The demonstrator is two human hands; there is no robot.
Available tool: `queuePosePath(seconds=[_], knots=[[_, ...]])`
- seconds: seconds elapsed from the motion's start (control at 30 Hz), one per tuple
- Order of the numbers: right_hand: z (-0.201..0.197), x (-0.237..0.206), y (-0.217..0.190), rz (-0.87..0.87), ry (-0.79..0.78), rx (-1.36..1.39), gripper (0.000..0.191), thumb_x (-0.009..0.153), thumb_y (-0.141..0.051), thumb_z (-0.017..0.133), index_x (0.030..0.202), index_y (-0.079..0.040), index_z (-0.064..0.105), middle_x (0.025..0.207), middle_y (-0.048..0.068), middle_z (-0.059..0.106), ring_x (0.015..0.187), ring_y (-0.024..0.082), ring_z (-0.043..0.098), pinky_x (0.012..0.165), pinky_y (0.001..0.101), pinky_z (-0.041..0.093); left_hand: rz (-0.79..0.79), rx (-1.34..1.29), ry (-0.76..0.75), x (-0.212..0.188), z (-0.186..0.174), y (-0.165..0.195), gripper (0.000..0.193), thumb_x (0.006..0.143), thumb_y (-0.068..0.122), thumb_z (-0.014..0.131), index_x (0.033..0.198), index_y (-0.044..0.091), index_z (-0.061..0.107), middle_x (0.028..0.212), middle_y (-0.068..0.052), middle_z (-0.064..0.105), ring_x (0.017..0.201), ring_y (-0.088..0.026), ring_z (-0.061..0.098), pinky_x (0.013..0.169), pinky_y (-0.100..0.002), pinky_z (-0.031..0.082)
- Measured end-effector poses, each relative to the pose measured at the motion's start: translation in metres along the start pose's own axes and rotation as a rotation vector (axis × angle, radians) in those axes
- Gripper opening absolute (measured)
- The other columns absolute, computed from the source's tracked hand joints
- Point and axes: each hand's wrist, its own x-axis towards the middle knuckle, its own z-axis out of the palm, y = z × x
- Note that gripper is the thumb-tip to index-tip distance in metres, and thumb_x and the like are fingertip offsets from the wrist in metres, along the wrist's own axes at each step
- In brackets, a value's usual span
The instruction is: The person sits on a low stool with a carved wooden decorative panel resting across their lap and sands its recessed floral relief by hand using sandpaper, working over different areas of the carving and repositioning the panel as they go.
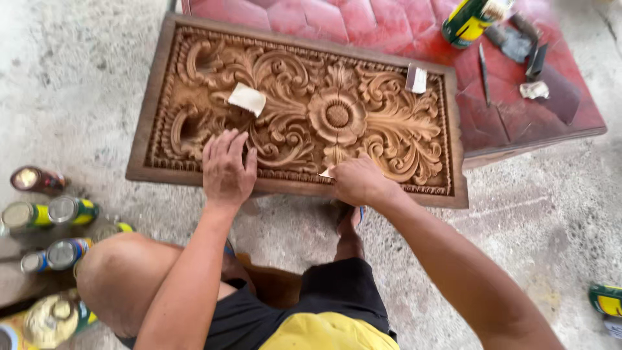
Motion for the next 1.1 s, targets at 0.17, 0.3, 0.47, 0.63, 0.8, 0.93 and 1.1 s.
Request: queuePosePath(seconds=[0.17,0.3,0.47,0.63,0.8,0.93,1.1], knots=[[0.006,-0.003,0.003,-0.047,0.378,0.065,0.026,0.090,-0.017,0.054,0.104,-0.008,0.073,0.096,0.019,0.072,0.099,0.037,0.067,0.088,0.0536,0.047,0.021,0.013,-0.017,0.000,-0.001,0.001,0.037,0.100,0.024,0.069,0.131,0.004,0.067,0.135,-0.014,0.065,0.132,-0.032,0.057,0.120,-0.048,0.036],[0.004,-0.002,0.000,0.009,0.159,0.182,0.026,0.086,-0.009,0.054,0.103,-0.003,0.071,0.097,0.018,0.073,0.094,0.034,0.069,0.090,0.0475,0.050,0.013,-0.009,0.021,-0.001,-0.003,-0.001,0.038,0.096,0.025,0.069,0.128,0.004,0.067,0.133,-0.016,0.064,0.130,-0.033,0.056,0.118,-0.048,0.035],[0.003,-0.004,-0.004,0.120,0.047,0.086,0.028,0.097,-0.009,0.047,0.107,-0.010,0.073,0.096,0.013,0.072,0.093,0.029,0.070,0.087,0.0446,0.050,0.048,0.018,0.015,0.000,-0.002,0.005,0.036,0.101,0.026,0.063,0.130,0.005,0.066,0.134,-0.017,0.064,0.131,-0.033,0.057,0.119,-0.048,0.036],[0.054,-0.054,-0.022,-0.050,0.346,0.671,0.025,0.096,-0.021,0.060,0.114,-0.009,0.072,0.105,0.011,0.066,0.099,0.023,0.061,0.090,0.0436,0.051,-0.386,-0.446,-0.457,-0.048,-0.014,0.057,0.058,0.091,0.049,0.061,0.124,0.001,0.065,0.123,-0.020,0.064,0.116,-0.033,0.058,0.099,-0.047,0.047],[0.129,-0.091,-0.071,0.158,-0.212,2.190,0.044,0.101,-0.041,0.048,0.120,-0.009,0.071,0.113,0.011,0.069,0.100,0.021,0.064,0.087,0.0365,0.055,-0.974,-1.203,-0.700,-0.142,-0.025,0.092,0.055,0.080,0.025,0.080,0.127,0.000,0.063,0.121,-0.016,0.068,0.112,-0.024,0.064,0.098,-0.036,0.052],[0.155,-0.096,0.013,0.040,0.400,1.534,0.057,0.109,-0.044,0.037,0.114,-0.004,0.076,0.104,0.012,0.065,0.101,0.025,0.059,0.095,0.0377,0.049,-1.094,-1.502,-0.438,-0.165,-0.037,0.079,0.040,0.093,0.010,0.075,0.125,-0.012,0.064,0.111,-0.022,0.066,0.101,-0.028,0.063,0.090,-0.039,0.050],[0.167,-0.099,0.196,0.795,1.089,0.456,0.061,0.107,-0.057,0.061,0.123,0.002,0.064,0.114,0.023,0.066,0.105,0.033,0.060,0.088,0.0469,0.047,-1.282,-1.576,-0.373,-0.161,-0.052,0.061,0.047,0.077,0.005,0.062,0.123,0.003,0.062,0.113,-0.013,0.074,0.102,-0.025,0.073,0.092,-0.040,0.058]])
